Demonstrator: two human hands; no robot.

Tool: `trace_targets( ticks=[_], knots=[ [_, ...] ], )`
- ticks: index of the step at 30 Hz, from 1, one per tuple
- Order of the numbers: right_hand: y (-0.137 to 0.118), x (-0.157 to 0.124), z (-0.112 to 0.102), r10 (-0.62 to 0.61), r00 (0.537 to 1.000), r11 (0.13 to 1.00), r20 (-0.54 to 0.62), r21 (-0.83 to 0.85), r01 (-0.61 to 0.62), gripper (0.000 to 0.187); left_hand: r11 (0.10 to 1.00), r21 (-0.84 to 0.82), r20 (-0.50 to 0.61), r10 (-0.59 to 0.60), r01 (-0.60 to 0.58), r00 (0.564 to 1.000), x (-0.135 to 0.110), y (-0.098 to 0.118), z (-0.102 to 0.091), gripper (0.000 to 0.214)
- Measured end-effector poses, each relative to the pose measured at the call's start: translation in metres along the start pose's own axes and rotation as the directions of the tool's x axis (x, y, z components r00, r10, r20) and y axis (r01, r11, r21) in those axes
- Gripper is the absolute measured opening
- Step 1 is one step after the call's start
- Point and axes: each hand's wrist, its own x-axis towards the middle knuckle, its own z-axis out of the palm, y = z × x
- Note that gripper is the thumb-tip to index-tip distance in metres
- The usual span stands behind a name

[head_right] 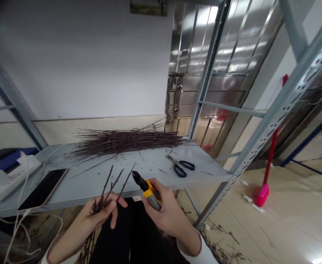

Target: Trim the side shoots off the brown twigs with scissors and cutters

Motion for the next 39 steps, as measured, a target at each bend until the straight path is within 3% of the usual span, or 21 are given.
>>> trace_targets(
  ticks=[17,27,32,35,39],
  knots=[
    [-0.003,0.012,-0.012,-0.037,0.999,0.993,0.009,-0.108,0.037,0.013,0.997,0.077,0.034,-0.031,0.029,0.999,0.003,0.001,-0.004,0.041],
    [-0.009,0.022,-0.018,-0.067,0.998,0.959,0.016,-0.274,0.069,0.012,0.98,0.195,0.017,-0.049,0.044,0.999,0.003,0.001,-0.012,0.04],
    [0.007,0.032,-0.022,-0.086,0.994,0.9,0.066,-0.423,0.106,0.01,0.983,0.172,0.102,-0.075,0.056,0.992,0.002,0.002,-0.014,0.035],
    [0.026,0.036,-0.018,-0.117,0.993,0.817,-0.02,-0.57,0.085,0.008,0.991,0.124,0.138,-0.064,0.047,0.988,0.002,0.001,-0.011,0.034],
    [0.051,0.038,-0.009,-0.183,0.976,0.718,-0.121,-0.694,0.049,0.017,0.996,0.089,0.06,-0.011,0.005,0.998,0.003,-0.008,-0.002,0.038]
  ],
)
